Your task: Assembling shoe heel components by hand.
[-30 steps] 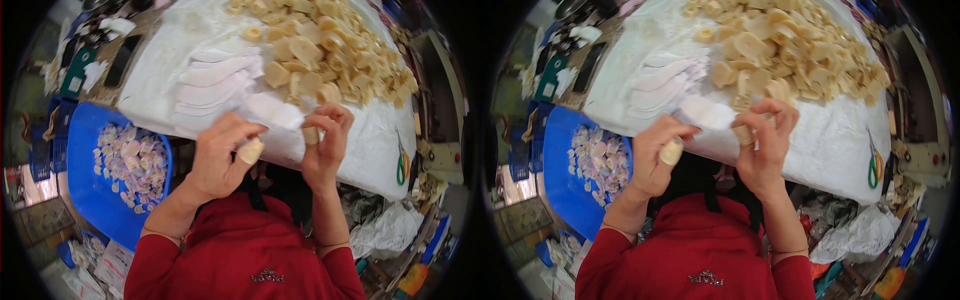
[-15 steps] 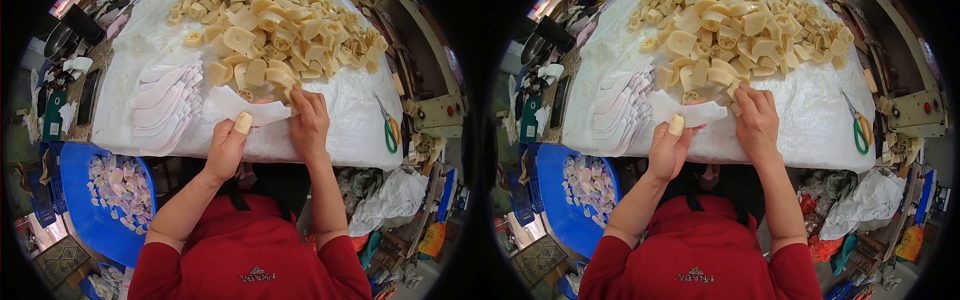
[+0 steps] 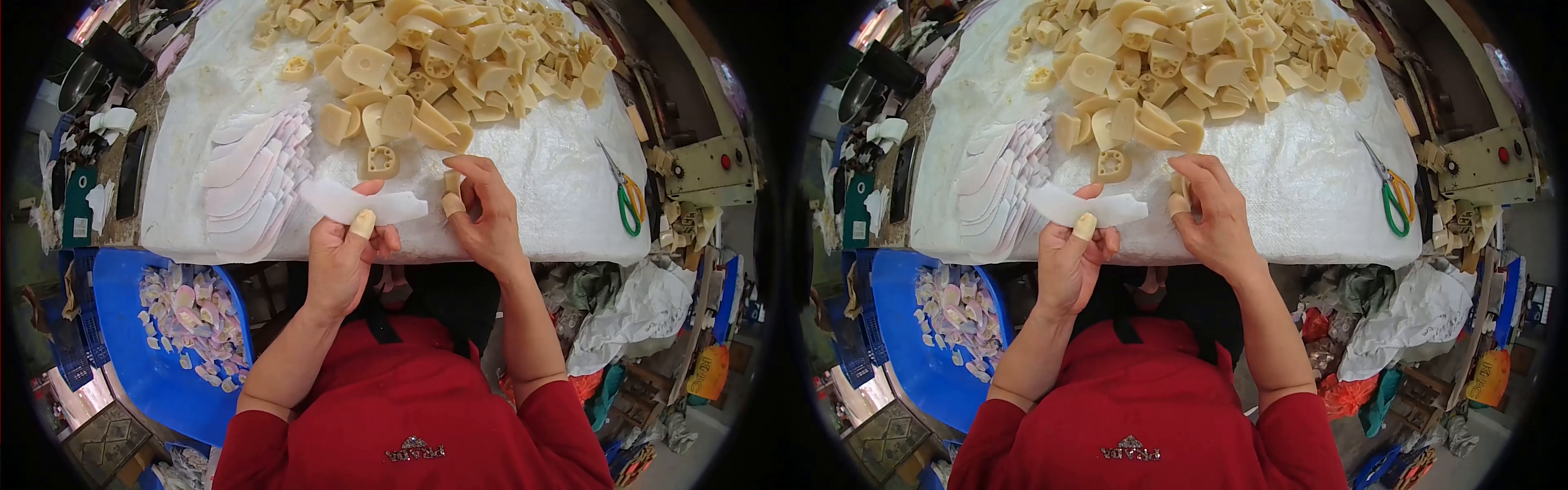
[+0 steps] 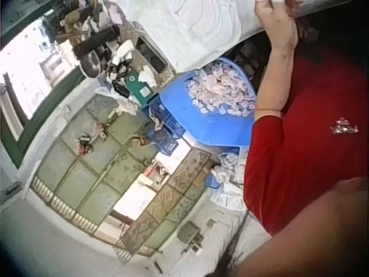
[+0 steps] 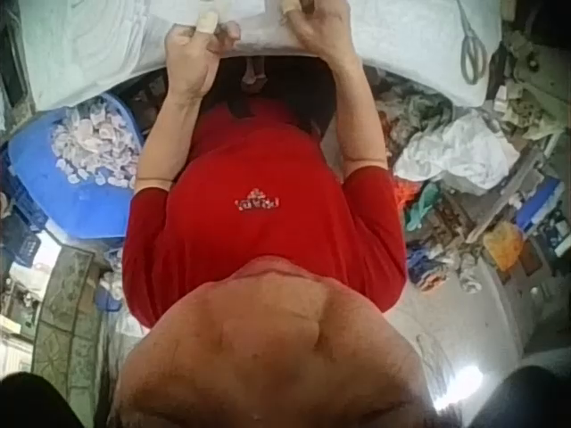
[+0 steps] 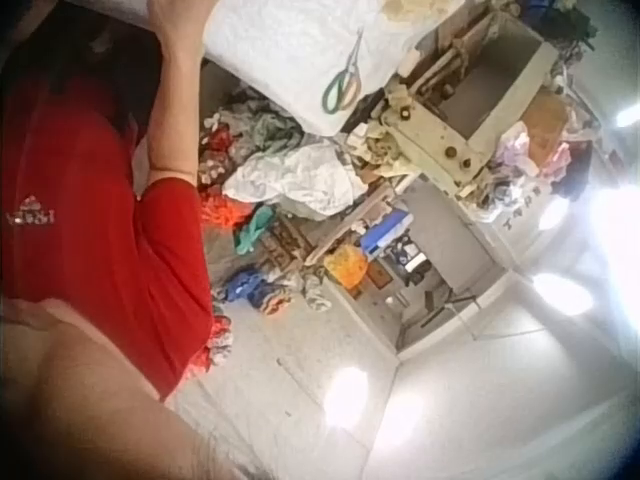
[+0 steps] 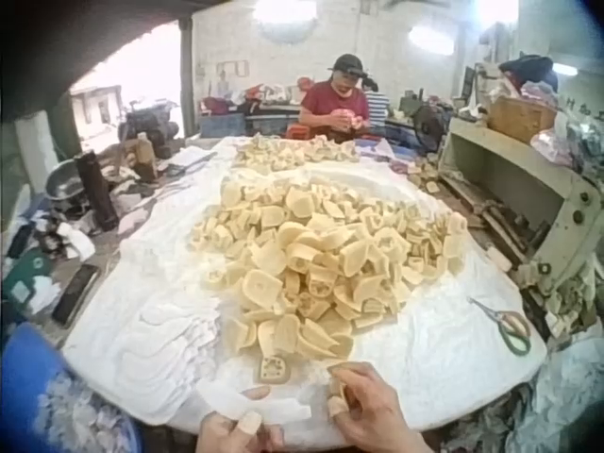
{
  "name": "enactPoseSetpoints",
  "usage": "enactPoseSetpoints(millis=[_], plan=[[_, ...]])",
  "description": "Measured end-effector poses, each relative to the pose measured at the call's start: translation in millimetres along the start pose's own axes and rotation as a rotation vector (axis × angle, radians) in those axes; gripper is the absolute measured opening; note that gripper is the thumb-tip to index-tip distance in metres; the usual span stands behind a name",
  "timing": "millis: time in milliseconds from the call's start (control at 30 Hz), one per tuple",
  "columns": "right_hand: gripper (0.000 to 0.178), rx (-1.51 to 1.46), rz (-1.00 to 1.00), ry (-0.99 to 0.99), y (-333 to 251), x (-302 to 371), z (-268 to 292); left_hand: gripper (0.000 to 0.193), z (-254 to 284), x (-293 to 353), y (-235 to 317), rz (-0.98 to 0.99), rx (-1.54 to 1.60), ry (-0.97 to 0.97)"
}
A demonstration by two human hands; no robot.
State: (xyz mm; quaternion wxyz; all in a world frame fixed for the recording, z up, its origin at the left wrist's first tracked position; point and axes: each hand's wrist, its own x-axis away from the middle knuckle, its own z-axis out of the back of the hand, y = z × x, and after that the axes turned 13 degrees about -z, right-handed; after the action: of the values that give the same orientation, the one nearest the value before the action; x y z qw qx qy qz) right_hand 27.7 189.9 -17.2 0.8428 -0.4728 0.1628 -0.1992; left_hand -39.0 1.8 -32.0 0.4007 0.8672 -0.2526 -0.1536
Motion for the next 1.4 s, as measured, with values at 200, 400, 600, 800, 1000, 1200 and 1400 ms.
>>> enactPoseSetpoints(millis=[200, 400, 600, 800, 1000, 1200, 1400], plan=[[0.046, 0.276, 0.074, 0.064, 8, 1, 17, 0.042, -14, 3, 13, 0.097, 0.079, 0.012], [0.046, 0.274, 0.24, 0.108, 27, 0, 19, 0.046, 2, 10, 8, 0.062, 0.142, -0.093], [0.03, -0.56, 0.188, -0.002, -32, 37, 1, 0.045, -10, 19, 5, -0.042, -0.014, 0.053], [0.037, -0.351, 0.438, 0.087, -36, 44, -29, 0.042, -33, 24, 15, -0.039, 0.103, -0.023], [0.038, -0.334, 0.569, 0.158, -30, 41, -36, 0.042, -35, 29, 19, 0.009, 0.045, -0.005], [0.04, -0.287, 0.551, 0.166, -28, 39, -34, 0.045, -34, 33, 16, 0.043, 0.04, 0.014], [0.044, -0.1, 0.56, 0.159, -28, 36, -33, 0.046, -33, 35, 12, -0.068, -0.2, 0.071]])
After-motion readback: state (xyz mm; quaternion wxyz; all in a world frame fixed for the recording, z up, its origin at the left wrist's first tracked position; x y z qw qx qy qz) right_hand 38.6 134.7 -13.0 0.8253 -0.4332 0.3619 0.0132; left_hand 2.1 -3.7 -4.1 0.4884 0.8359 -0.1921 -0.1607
